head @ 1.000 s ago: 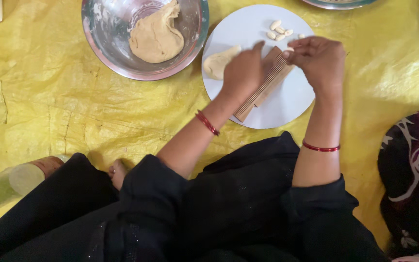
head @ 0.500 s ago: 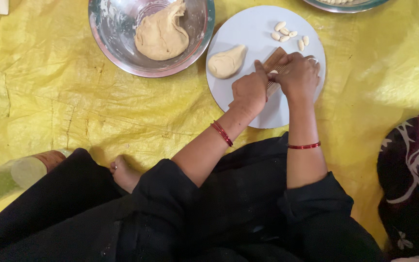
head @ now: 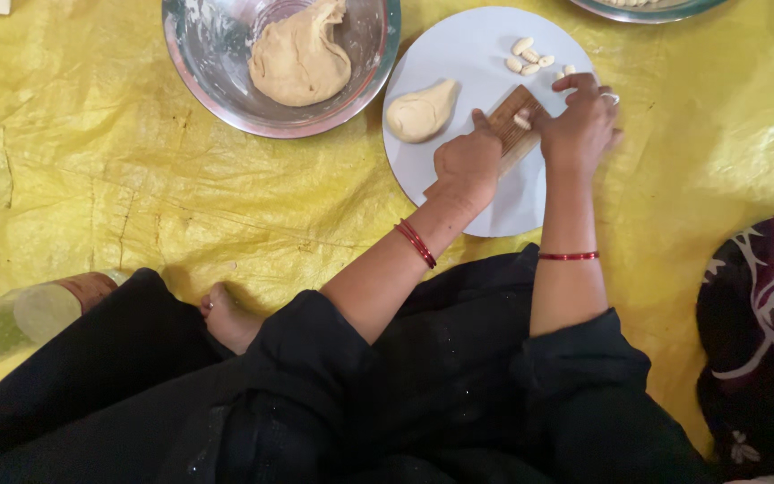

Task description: The person shapes small pieces of dough into ridged, oblong forms using a wooden grooved board. They roll each piece between their palms, press it onto the board to imprint ridges, and place the finished pieces onto a metal tray. The process is repeated continuously.

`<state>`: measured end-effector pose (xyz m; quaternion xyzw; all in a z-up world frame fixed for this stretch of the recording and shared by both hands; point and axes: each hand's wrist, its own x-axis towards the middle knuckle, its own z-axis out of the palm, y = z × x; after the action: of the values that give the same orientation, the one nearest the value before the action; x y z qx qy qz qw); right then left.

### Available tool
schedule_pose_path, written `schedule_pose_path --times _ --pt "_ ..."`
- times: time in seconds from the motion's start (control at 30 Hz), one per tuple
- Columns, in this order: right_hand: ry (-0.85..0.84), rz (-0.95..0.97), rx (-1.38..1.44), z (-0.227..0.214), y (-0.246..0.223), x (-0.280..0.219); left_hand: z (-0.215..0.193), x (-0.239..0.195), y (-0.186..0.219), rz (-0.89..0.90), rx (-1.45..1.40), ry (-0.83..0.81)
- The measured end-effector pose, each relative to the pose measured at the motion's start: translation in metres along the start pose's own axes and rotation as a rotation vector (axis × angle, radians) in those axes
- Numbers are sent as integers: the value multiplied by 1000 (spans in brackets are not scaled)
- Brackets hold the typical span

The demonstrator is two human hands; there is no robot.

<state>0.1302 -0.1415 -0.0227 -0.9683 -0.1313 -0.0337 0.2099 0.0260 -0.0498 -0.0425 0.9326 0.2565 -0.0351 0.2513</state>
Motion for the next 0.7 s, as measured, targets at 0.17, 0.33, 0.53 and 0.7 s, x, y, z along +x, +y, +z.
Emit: schedule_pose_path --times 0.17,0.33,0.53,0.7 --pt "112 -60 31 0 18 15 0 -2 1 -31 -32 -31" --pt "-235 -98 238 -19 33 18 -7 -6 2 -48 -72 -45" --pt "-139 -119 248 -7 27 17 -9 -8 1 6 -37 4" --pt "35 -85 268 3 37 26 -1 -6 2 -16 0 12"
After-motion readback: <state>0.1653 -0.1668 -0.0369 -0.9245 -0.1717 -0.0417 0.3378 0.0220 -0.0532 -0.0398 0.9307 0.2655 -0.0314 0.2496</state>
